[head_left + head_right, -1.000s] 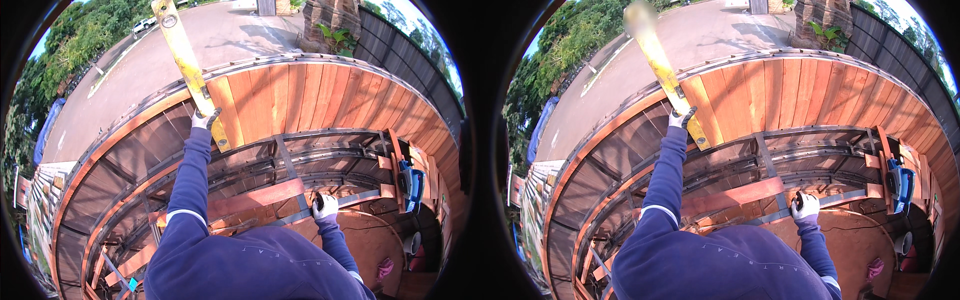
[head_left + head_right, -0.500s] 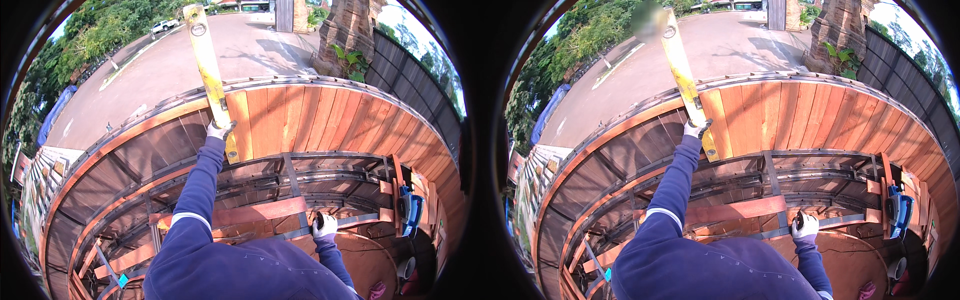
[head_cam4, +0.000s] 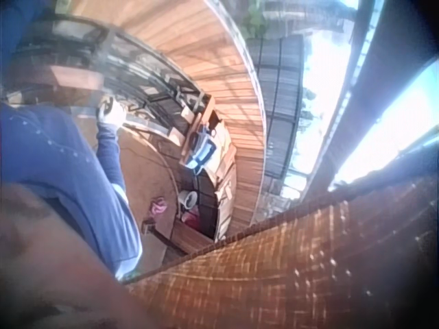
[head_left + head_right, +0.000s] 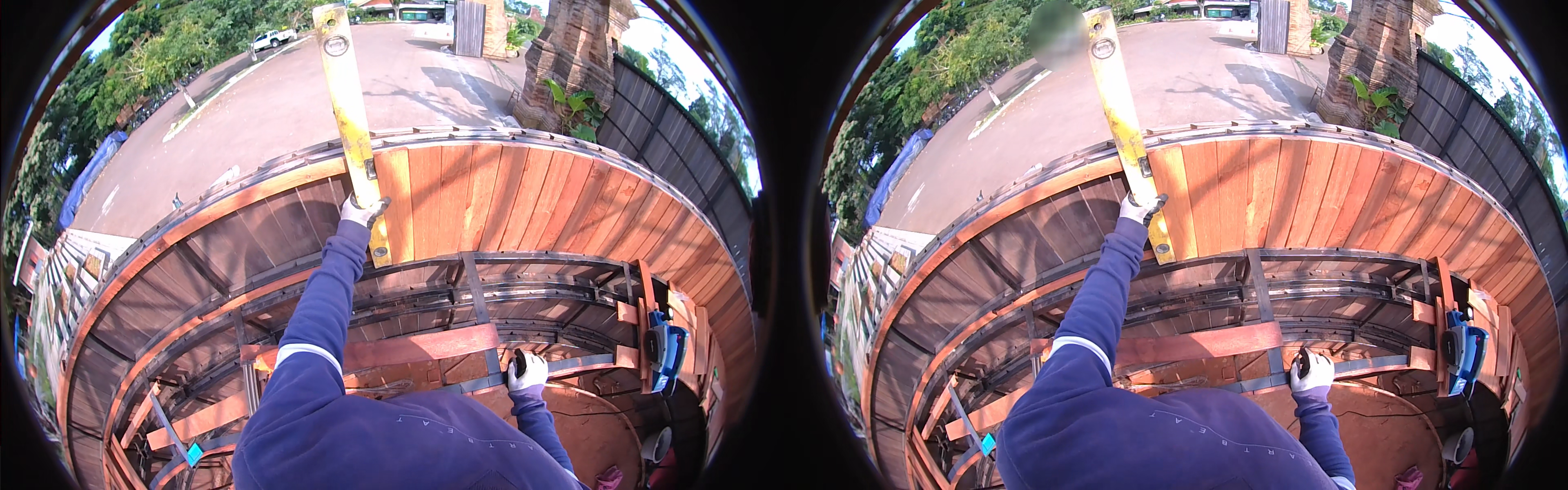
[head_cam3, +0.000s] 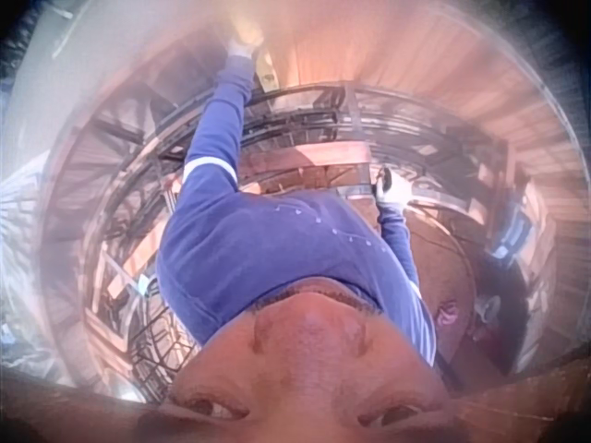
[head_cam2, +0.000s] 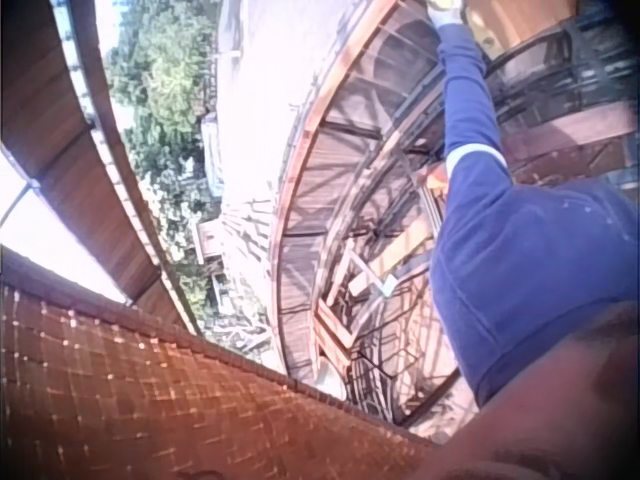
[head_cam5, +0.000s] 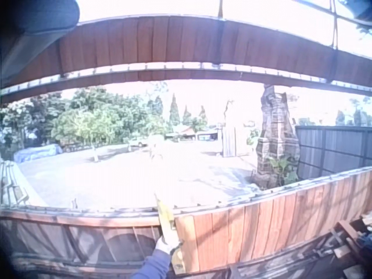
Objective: The person uses a yellow spirit level to check the alignment of wooden planks on a curved roof structure. They repeatedly place the level against the planks, adjust the wood by hand, and re-check the alignment to ensure the planks are properly positioned.
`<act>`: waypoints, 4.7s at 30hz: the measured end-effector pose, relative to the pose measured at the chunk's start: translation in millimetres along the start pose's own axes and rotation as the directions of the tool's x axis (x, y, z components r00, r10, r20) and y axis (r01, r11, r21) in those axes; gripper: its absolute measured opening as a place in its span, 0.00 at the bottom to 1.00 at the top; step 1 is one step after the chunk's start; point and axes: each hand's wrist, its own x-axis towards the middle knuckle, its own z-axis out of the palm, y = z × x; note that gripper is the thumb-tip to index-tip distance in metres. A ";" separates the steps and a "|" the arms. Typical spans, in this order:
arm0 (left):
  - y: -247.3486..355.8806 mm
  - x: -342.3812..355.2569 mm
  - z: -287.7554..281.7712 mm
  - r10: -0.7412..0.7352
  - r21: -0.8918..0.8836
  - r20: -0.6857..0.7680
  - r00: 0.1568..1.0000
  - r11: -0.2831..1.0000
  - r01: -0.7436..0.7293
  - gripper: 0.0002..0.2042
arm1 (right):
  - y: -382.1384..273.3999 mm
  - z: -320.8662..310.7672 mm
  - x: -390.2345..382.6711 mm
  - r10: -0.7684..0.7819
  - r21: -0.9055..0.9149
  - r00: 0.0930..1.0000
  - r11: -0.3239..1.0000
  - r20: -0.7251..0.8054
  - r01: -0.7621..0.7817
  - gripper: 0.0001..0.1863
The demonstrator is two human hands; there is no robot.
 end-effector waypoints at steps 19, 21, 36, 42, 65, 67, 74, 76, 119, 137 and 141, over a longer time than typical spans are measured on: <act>19.4 18.3 -10.8 -0.029 0.157 0.115 0.993 0.988 0.011 0.19 | -9.5 -8.5 4.6 0.053 0.017 0.998 0.998 0.022 -0.053 0.17; 35.0 21.8 -6.7 0.141 0.409 0.133 0.981 0.894 -0.184 0.21 | -9.9 -8.5 4.7 0.050 0.013 0.999 0.999 0.019 -0.050 0.17; 32.3 20.8 -3.0 0.079 0.067 0.108 0.991 0.994 -0.086 0.15 | -5.3 -4.2 2.4 0.035 -0.002 0.999 0.999 -0.001 -0.035 0.18; 31.5 23.4 -5.6 0.047 0.093 0.100 0.994 0.994 -0.056 0.15 | -0.7 1.4 0.5 0.029 -0.001 1.000 1.000 -0.012 -0.029 0.18; 39.0 16.7 -8.3 0.115 0.231 0.067 0.991 0.965 -0.127 0.17 | -2.8 -0.6 1.0 0.016 -0.030 1.000 0.999 -0.013 -0.017 0.17; 39.6 17.1 -8.3 0.111 0.221 0.081 0.990 0.967 -0.127 0.17 | -3.4 -1.2 2.1 0.031 -0.025 0.999 0.999 0.013 -0.031 0.17; 43.4 18.0 -6.3 -0.008 0.174 0.176 0.984 0.985 -0.024 0.20 | -1.5 0.8 -0.7 0.028 -0.029 1.000 0.999 -0.011 -0.028 0.18; 38.0 19.6 -8.5 -0.022 0.189 0.194 0.981 0.982 -0.016 0.21 | -1.4 0.8 -0.7 0.039 -0.028 0.999 0.999 0.000 -0.039 0.18; -69.6 -24.2 -35.7 -0.306 0.182 0.190 0.933 0.945 0.273 0.16 | -3.5 -1.0 1.1 0.056 0.007 0.998 0.998 0.007 -0.056 0.16; -40.6 -35.3 -28.6 -0.366 0.038 0.207 0.907 0.930 0.366 0.16 | -4.7 -3.3 1.3 -0.013 -0.037 0.999 0.999 -0.043 0.011 0.17; -51.7 -33.4 -35.1 -0.363 -0.123 0.256 0.896 0.907 0.403 0.17 | -1.8 -0.6 1.0 -0.010 -0.021 1.000 1.000 -0.024 0.010 0.18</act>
